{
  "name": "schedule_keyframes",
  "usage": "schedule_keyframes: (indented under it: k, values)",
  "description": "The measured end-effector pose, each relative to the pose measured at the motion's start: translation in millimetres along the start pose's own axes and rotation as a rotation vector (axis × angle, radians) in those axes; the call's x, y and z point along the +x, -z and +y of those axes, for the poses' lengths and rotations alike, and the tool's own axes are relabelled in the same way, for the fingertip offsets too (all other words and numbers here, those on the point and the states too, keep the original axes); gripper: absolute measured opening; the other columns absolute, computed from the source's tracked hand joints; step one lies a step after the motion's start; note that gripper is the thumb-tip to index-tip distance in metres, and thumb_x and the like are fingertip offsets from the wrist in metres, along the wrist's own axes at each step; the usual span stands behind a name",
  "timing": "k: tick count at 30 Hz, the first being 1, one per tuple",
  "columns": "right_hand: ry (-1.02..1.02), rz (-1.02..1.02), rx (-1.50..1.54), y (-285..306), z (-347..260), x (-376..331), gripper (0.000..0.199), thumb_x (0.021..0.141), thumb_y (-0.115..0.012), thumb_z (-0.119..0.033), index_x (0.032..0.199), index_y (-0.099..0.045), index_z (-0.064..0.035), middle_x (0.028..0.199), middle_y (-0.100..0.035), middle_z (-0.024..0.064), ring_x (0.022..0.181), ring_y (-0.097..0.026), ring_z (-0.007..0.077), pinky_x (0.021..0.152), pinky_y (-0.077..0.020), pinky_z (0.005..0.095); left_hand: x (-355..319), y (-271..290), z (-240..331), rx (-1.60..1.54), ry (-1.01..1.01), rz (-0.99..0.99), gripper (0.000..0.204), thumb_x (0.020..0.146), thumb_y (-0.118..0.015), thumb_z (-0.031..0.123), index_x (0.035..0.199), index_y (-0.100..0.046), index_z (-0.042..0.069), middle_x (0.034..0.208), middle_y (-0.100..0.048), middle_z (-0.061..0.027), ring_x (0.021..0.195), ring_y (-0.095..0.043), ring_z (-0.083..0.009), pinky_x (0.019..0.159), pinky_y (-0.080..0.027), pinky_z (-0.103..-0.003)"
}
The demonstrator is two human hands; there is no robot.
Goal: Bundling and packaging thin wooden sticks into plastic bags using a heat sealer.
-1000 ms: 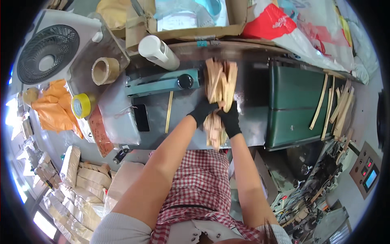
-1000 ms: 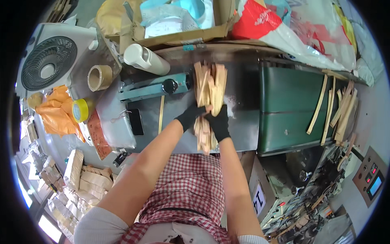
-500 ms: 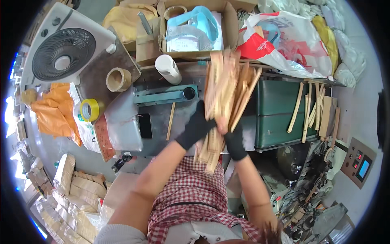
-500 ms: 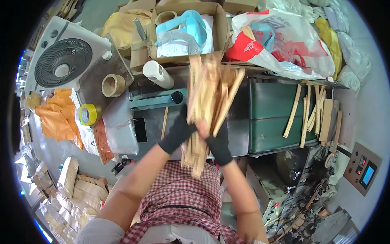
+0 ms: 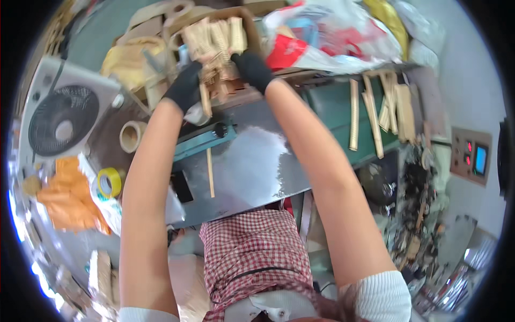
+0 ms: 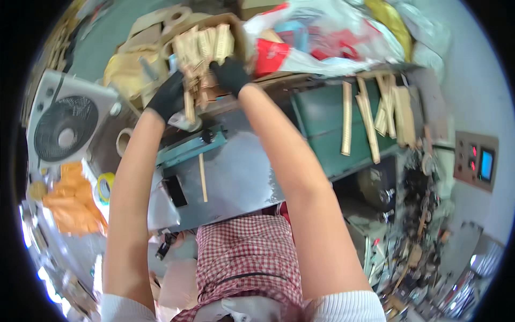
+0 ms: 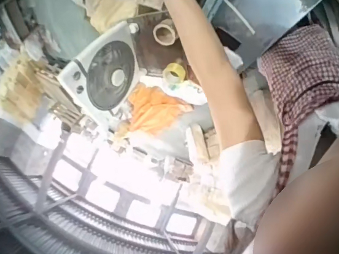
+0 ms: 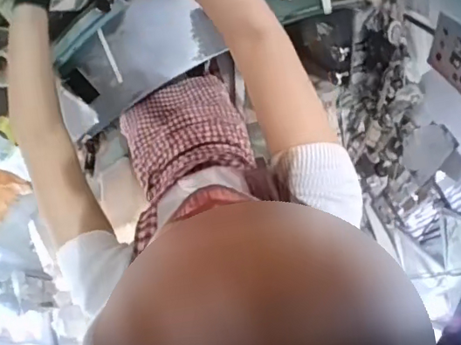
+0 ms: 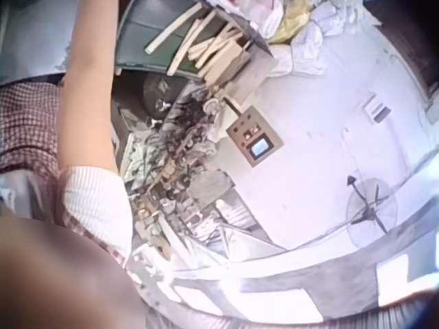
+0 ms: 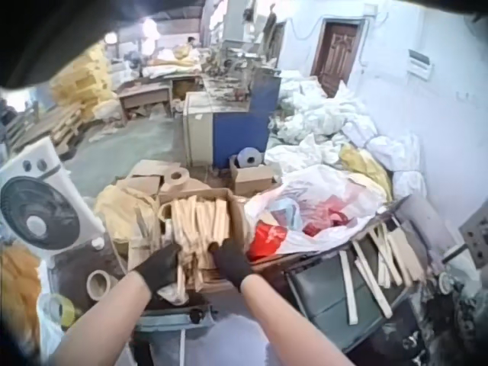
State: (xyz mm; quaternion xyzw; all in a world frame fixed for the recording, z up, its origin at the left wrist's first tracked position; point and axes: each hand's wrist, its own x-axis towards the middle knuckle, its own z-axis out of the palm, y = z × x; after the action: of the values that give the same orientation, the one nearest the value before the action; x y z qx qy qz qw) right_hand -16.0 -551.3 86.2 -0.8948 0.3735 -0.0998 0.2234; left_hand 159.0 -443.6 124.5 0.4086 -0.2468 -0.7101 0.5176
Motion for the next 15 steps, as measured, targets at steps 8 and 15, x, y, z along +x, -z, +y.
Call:
schedule_keyframes:
  k: [8,15]
  values:
    - [-0.372,0.366,0.030,-13,-77,-323,0.047,0.083,-0.061,-0.028,0.120,-0.053,-0.0006,0.105,-0.057,0.0195,0.101,-0.054,0.0378,0.090,-0.0413,0.0462,-172,-36,-92,0.909,-0.343,0.598,0.043,0.099,-0.047,0.029,0.127,-0.045,-0.004,0.123,-0.053,-0.0164,0.112,-0.051,-0.0248,0.097,-0.040,-0.036]
    - [-0.880,-0.261,0.325,-9,-143,-523,0.038,0.078,-0.053,-0.034,0.101,-0.061,-0.0047,0.098,-0.063,0.0241,0.092,-0.061,0.0396,0.082,-0.0469,0.0474,-291,-126,-165,0.603,0.105,0.073,0.035,0.089,-0.060,0.013,0.119,-0.048,-0.001,0.106,-0.057,-0.0120,0.087,-0.058,-0.0195,0.077,-0.048,-0.031]
